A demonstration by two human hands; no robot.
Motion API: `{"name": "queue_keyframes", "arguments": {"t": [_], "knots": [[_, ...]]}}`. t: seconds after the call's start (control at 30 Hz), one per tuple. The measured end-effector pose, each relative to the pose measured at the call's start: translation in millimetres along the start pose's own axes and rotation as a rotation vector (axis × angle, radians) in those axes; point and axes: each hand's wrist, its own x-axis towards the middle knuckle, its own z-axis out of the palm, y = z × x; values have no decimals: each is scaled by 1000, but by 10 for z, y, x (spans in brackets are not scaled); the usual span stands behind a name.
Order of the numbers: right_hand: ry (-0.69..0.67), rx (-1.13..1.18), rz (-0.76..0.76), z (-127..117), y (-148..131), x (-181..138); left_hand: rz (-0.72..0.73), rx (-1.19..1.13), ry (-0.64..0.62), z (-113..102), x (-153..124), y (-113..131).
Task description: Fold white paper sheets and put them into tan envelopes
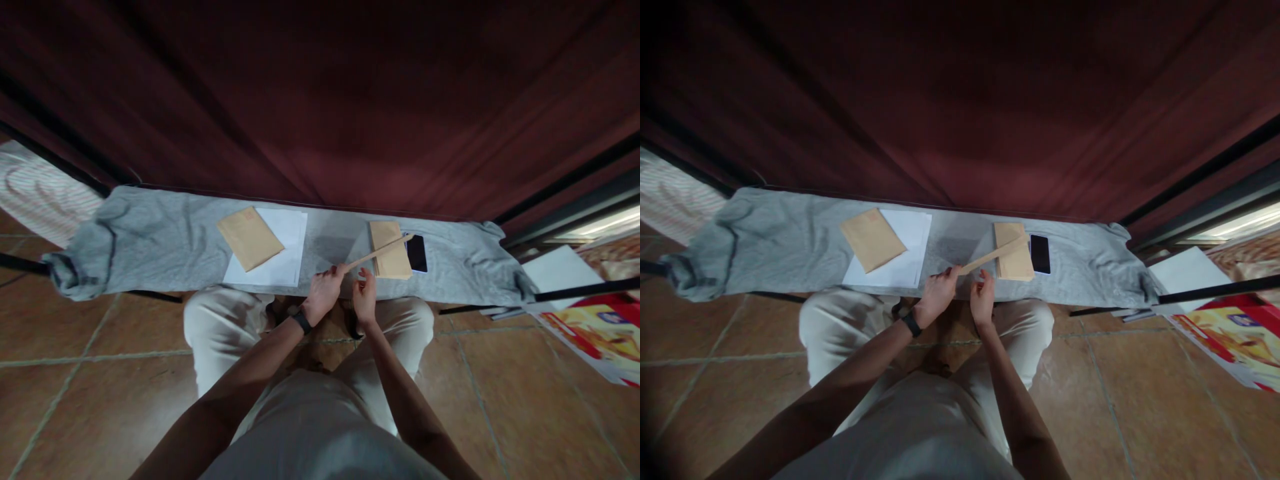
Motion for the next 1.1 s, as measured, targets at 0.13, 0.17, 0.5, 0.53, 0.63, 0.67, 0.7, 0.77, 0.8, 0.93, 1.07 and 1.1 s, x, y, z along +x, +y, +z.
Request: {"name": "queue_keyframes", "arguments": {"t": [0.13,0.17,0.5,0.53,0.63,0.67,0.7,0.77,0.8,0.93,1.07,1.1], "knots": [[-144,-227,-260,47,-277,-95,-129,-124,44,25,58,4],[-158,-278,-302,59,-341,-102,-138,-133,54,17,63,11],[-69,-448,-262,27,-560,100,-92,-136,125,-241,148,285],[-43,-397,-243,-15,-555,146,-57,-191,132,-249,173,323],[72,-136,-122,-195,-519,331,28,-421,185,-186,282,382],[100,-19,-68,-268,-498,400,23,-498,219,-134,329,381],[115,100,-12,-342,-473,467,-12,-576,252,-69,381,373],[120,304,95,-483,-406,578,-161,-767,259,83,490,350],[116,381,142,-546,-365,616,-264,-883,223,159,543,343],[120,545,276,-701,-178,660,-448,-1145,57,398,720,406],[167,569,308,-751,-14,661,-338,-1240,-44,529,883,589],[181,572,311,-769,23,672,-319,-1260,-49,554,935,640]]}}
